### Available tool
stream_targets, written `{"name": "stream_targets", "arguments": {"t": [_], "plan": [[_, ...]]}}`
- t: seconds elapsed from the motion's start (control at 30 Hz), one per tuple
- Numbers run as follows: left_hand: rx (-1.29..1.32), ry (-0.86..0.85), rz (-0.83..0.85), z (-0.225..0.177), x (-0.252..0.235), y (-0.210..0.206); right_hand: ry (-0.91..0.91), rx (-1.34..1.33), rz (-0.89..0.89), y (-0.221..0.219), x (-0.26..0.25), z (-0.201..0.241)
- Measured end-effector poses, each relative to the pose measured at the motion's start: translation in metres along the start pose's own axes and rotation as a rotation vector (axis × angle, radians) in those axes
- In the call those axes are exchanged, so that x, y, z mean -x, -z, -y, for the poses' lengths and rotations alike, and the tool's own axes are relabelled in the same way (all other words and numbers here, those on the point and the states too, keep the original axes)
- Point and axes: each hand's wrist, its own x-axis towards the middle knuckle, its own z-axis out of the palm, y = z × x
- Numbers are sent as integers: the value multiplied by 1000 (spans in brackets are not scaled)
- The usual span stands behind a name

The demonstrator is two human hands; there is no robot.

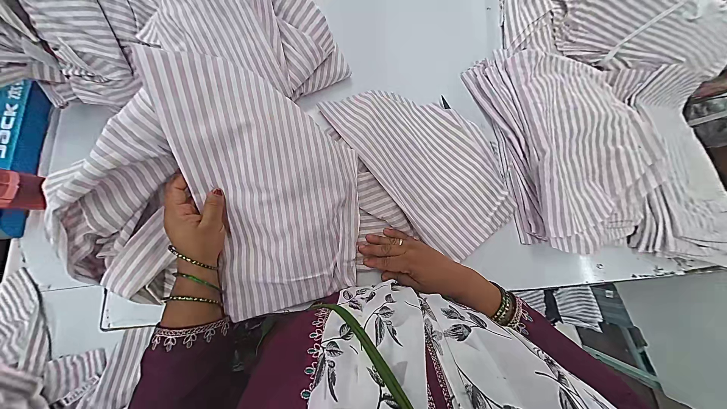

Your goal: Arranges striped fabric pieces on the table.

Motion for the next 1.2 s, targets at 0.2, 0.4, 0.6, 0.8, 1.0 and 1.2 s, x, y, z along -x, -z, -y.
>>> {"name": "stream_targets", "arguments": {"t": [0.2, 0.4, 0.6, 0.8, 1.0, 1.2], "plan": [[0, 2, 0, -2, 1, 0, -7, 12, -23, -3, 0, 0], [-63, 22, 10, 0, 1, 2, -119, -51, -374, 13, -9, 6], [-80, -9, 17, 2, 0, 2, -522, 383, -468, 25, -28, -16], [-76, 23, 1, 3, 0, 2, -624, 54, -564, 59, -32, -12], [-79, 7, 16, 5, 0, 2, -449, 375, -285, 14, -51, 2], [-81, 21, 12, 4, 0, 2, -472, 401, 21, -2, -40, -5]]}}
